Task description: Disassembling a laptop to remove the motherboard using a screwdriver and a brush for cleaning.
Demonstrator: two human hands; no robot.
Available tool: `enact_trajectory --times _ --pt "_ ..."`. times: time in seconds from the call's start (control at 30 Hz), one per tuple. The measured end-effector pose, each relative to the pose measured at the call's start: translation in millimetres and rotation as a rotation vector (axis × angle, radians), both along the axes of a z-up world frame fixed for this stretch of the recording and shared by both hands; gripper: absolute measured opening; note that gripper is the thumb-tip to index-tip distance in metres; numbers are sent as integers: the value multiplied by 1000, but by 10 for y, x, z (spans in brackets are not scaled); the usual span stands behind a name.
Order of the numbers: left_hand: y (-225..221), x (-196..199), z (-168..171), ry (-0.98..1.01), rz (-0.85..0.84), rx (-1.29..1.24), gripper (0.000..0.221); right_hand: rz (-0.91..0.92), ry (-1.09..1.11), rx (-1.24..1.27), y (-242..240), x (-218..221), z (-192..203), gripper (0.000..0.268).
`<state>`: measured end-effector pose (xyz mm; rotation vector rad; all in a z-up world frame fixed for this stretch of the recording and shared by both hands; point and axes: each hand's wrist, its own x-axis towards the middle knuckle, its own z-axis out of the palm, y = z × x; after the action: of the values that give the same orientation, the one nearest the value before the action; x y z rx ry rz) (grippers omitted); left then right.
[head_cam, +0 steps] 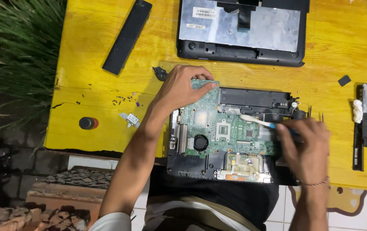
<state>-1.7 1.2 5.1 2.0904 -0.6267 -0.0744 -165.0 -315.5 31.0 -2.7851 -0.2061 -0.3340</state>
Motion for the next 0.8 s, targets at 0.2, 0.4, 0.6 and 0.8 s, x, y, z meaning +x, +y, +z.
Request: enact_trajectory --times 0.2,0.4,0.6,0.8 --pt "-2 -2 -35 -3 5 -13 24 -10 75 66 4 80 107 22" --pt "-13 13 -56 -15 3 -18 24 -38 -13 -117 -159 124 29 38" --pt "0 8 -28 12 12 -9 24 -11 33 -107 -6 140 -70 35" --pt "-8 5 -9 -3 14 1 24 -83 8 -132 -82 178 -81 40"
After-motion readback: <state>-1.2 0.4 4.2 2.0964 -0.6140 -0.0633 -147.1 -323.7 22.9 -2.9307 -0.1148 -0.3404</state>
